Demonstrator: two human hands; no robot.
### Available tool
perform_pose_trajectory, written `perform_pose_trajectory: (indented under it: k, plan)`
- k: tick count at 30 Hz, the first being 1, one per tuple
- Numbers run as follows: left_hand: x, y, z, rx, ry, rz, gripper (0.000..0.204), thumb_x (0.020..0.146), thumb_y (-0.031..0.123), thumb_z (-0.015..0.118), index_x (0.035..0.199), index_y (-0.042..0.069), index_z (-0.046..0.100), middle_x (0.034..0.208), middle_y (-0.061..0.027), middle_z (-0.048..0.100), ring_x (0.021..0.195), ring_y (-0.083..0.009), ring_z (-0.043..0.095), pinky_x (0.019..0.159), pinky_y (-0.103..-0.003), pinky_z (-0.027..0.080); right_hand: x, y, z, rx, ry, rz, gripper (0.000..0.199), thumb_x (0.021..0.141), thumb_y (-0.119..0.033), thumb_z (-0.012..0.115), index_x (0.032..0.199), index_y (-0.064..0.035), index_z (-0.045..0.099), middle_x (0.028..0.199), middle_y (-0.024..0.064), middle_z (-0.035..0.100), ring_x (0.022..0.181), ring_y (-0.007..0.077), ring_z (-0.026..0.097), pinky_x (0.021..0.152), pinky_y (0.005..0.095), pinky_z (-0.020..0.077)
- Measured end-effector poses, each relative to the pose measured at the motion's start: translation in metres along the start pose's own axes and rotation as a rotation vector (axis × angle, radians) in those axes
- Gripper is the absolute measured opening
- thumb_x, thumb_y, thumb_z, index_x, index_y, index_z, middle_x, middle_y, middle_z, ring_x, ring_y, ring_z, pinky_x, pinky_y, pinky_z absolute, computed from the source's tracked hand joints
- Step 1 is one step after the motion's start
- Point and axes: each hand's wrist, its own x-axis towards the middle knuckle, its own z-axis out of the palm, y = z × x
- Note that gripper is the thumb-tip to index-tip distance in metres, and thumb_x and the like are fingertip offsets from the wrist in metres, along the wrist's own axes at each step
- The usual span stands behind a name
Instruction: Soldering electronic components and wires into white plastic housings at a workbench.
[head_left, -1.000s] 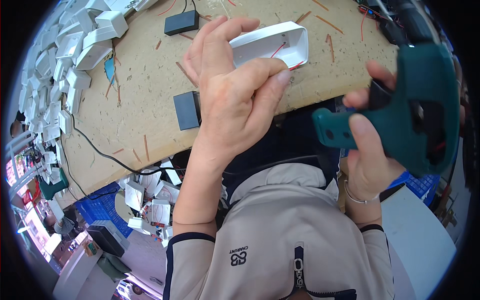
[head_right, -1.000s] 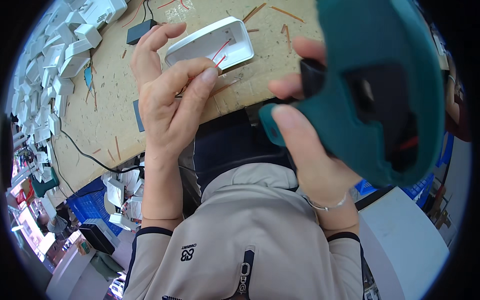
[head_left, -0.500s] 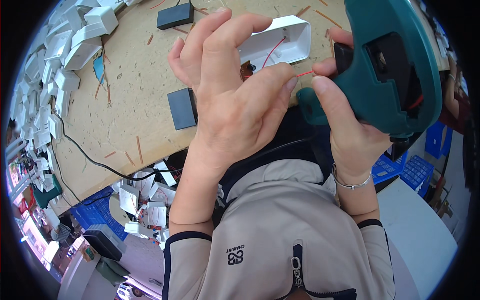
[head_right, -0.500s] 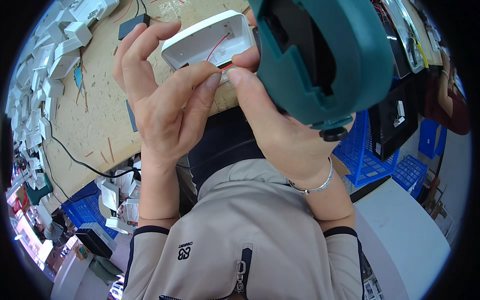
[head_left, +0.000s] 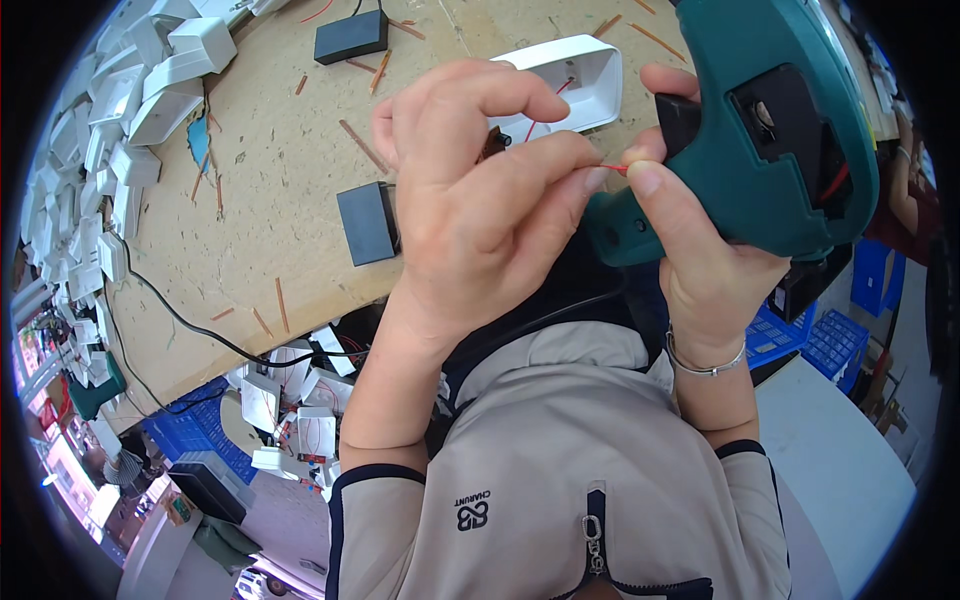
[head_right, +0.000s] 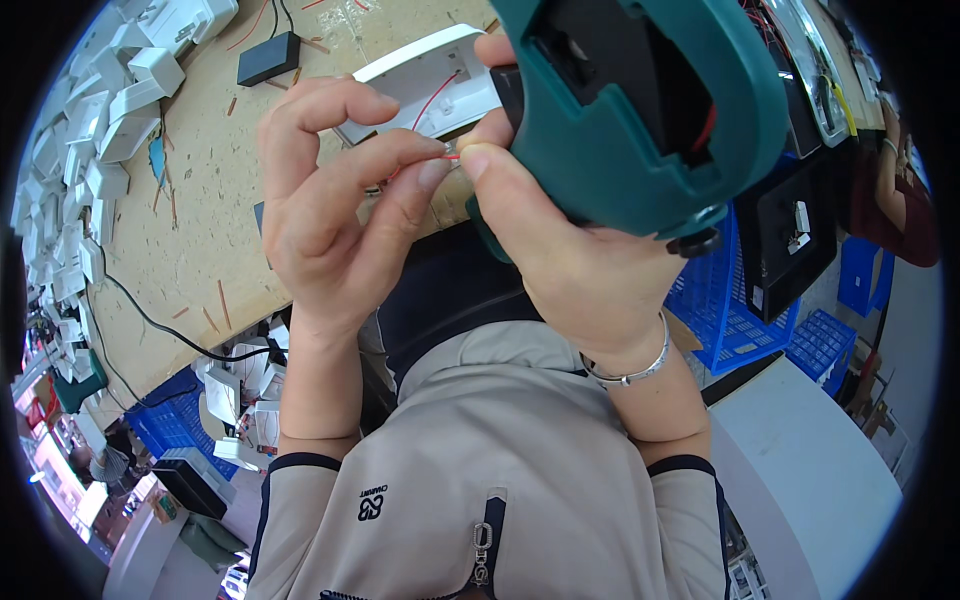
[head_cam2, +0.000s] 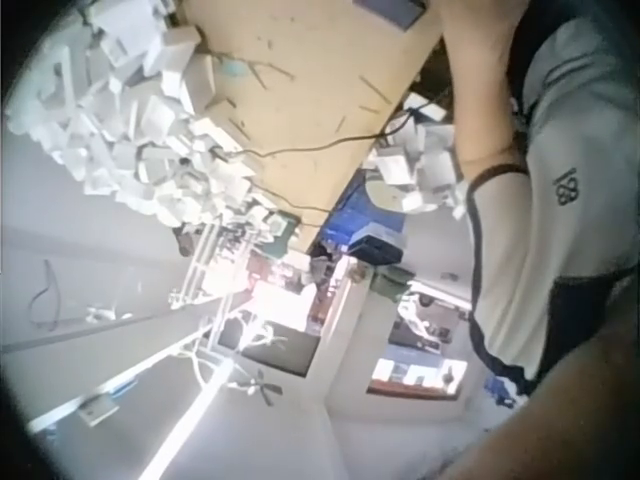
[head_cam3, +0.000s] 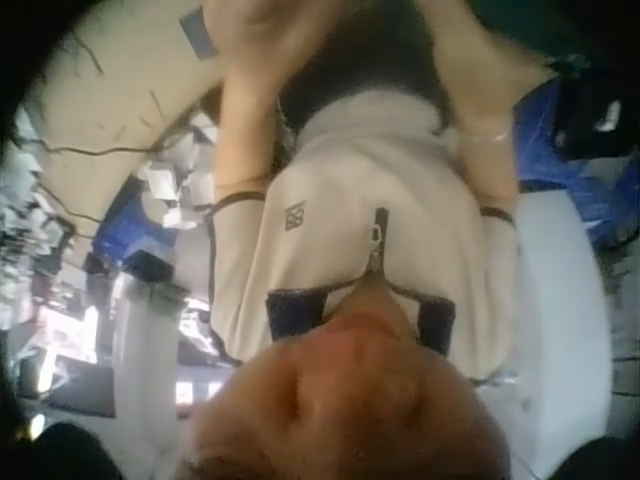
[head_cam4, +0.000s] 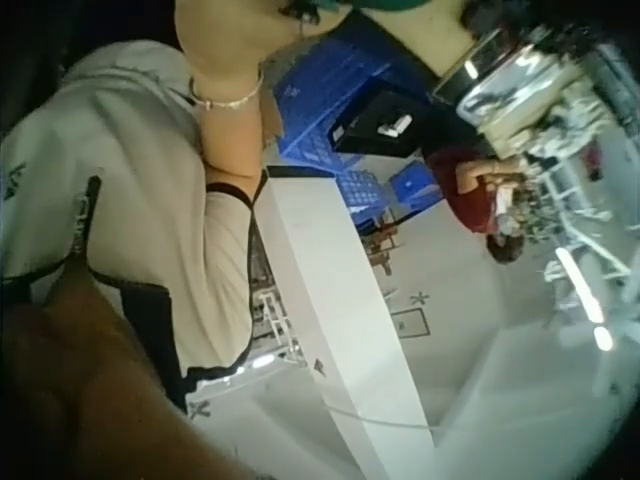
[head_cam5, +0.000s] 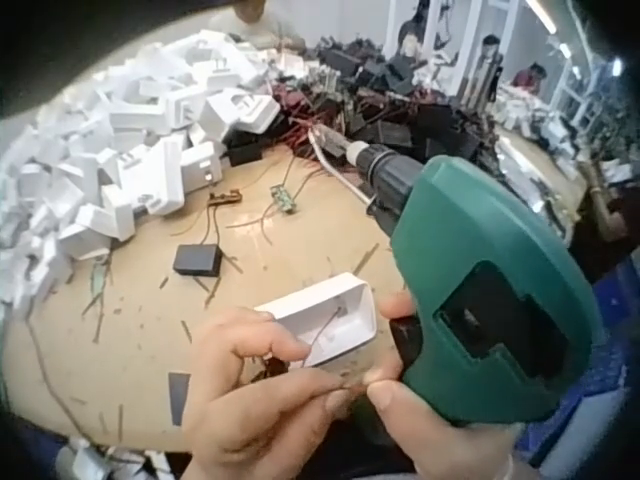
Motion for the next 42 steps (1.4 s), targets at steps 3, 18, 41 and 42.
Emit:
perform_pose_trajectory:
  k: [3,18,41,42]
  plan:
    - [0.002,0.002,0.0,0.065,-0.043,0.039,0.018,0.059,0.002,0.068,0.076,0.005,0.062,0.09,-0.0098,0.052,0.087,-0.0252,0.049,0.077,-0.035,0.039,-0.001,0.003,0.0,0.01,0.011,-0.001,0.052,0.067,0.011,0.056,0.115,0.0069,0.039,0.103,0.0244,0.052,0.075,0.0142,0.056,0.066,0.024,0.0482]
    - [0.001,0.003,0.015,0.298,0.013,0.037,0.018,0.062,0.004,0.067,0.076,0.01,0.057,0.072,0.0009,0.053,0.074,-0.0163,0.051,0.076,-0.029,0.028,-0.006,-0.007,-0.023,0.029,0.105,0.121,0.054,0.069,0.001,0.051,0.12,0.0046,0.036,0.111,0.0254,0.049,0.081,0.0148,0.055,0.071,0.0263,0.046]
    - [0.01,-0.01,0.036,0.634,0.081,-0.04,0.006,0.062,0.007,0.063,0.068,0.005,0.062,0.086,-0.003,0.056,0.077,-0.0156,0.051,0.077,-0.03,0.029,-0.094,-0.026,-0.086,0.138,-0.013,0.595,0.06,0.066,-0.026,0.073,0.11,0.0063,0.046,0.1,0.0164,0.054,0.068,0.0135,0.056,0.058,0.0224,0.0458]
    - [0.011,-0.009,0.035,0.635,0.081,-0.042,0.006,0.062,0.007,0.063,0.068,0.005,0.062,0.086,-0.003,0.056,0.077,-0.0156,0.051,0.077,-0.03,0.029,-0.093,-0.025,-0.084,0.139,-0.023,0.602,0.059,0.067,-0.027,0.072,0.11,0.0052,0.047,0.101,0.0162,0.054,0.069,0.0134,0.056,0.059,0.0226,0.046]
